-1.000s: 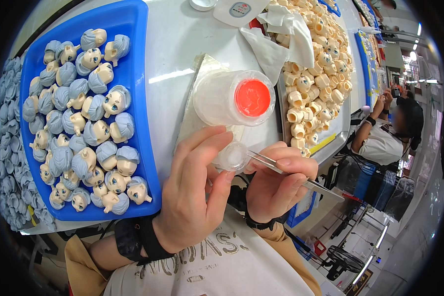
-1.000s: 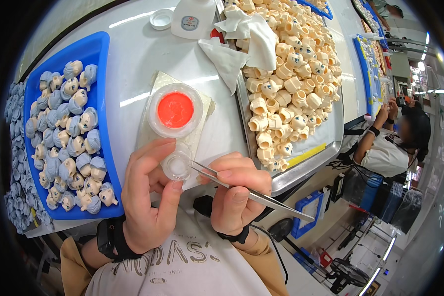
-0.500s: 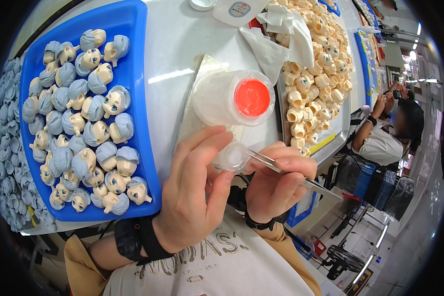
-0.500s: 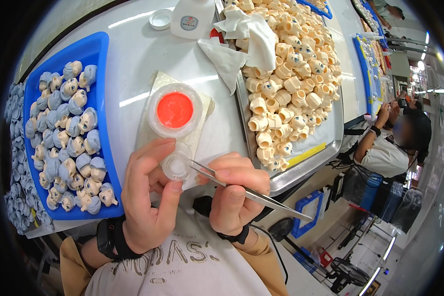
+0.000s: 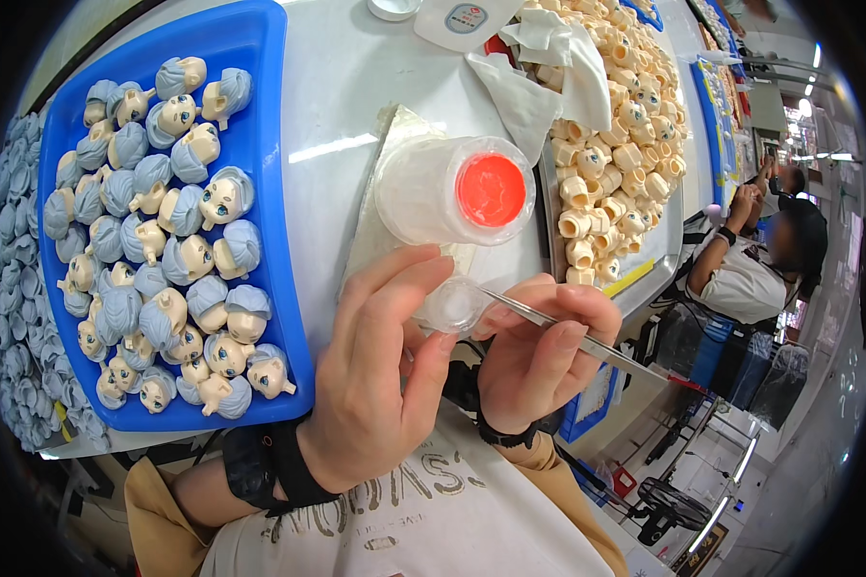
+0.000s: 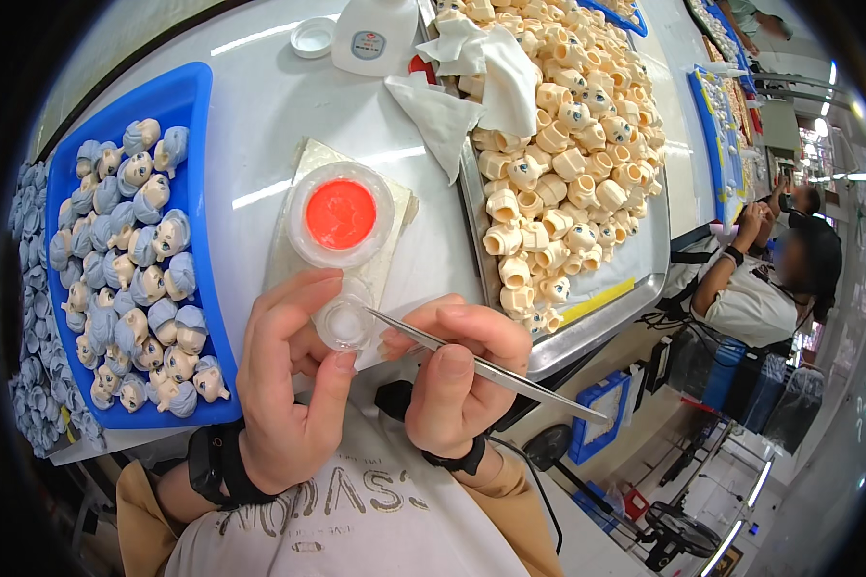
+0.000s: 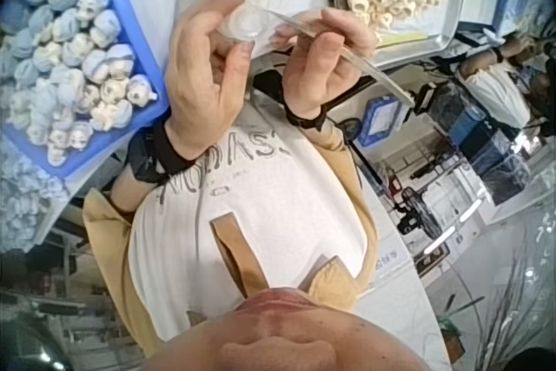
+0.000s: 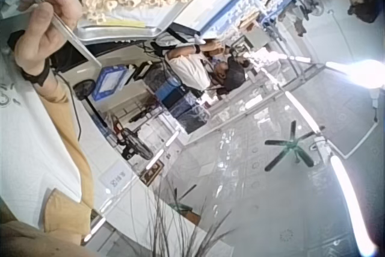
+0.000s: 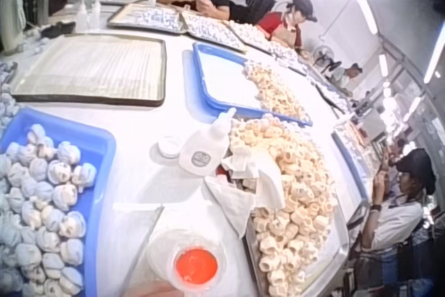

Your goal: The person uses tweezers to pick up small white components from a container and places them into the eye sockets of doll heads arranged in a blue tray. The person repeats this insertion process for multiple doll heads throughout the clip.

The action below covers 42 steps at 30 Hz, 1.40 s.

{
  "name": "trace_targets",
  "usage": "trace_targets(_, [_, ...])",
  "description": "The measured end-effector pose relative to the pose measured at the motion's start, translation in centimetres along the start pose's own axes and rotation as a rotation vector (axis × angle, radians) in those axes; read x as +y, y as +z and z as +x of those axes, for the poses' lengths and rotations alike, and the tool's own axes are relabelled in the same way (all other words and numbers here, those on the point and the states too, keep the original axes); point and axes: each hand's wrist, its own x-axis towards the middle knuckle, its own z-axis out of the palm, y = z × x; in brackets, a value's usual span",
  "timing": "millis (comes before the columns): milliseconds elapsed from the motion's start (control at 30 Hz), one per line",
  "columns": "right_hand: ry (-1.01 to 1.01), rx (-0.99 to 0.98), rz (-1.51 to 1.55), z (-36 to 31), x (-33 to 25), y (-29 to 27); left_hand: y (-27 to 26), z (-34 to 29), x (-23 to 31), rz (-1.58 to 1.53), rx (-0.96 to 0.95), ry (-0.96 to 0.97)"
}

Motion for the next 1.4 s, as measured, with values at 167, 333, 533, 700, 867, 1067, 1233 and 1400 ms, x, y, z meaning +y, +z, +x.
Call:
trace_targets(167, [-0.006, 0.003, 0.0, 0.01, 0.11, -0.04, 0.03, 0.0, -0.01, 0.0, 0.003, -0.001])
trace_targets(333, [0.015, 0.0, 0.038, 0.18, 0.08, -0.11, 0.0, -0.02, -0.04, 0.003, 0.007, 0.008])
trace_targets(533, [0.016, -0.014, 0.038, 0.27, -0.06, -0.21, -0.04, -0.05, 0.01, 0.021, 0.001, 0.011])
trace_targets(700, [-0.006, -0.038, 0.075, 0.07, -0.3, -0.19, 0.07, -0.04, -0.09, 0.01, 0.005, 0.005])
trace_targets(867, [-0.083, 0.04, -0.026, 0.36, -0.08, -0.28, 0.03, -0.05, -0.09, 0.007, 0.008, 0.004])
trace_targets(1067, [-0.024, -0.029, -0.039, 0.3, 0.09, -0.51, 0.01, -0.01, -0.09, 0.014, 0.003, 0.015])
trace_targets(1233, [-0.032, -0.038, -0.017, 0.3, 0.1, -0.54, 0.05, -0.08, -0.13, 0.008, 0.005, 0.008])
trace_targets(1400, [0.006, -0.033, 0.007, 0.32, -0.06, -0.37, 0.05, -0.05, -0.16, 0.013, 0.005, 0.012])
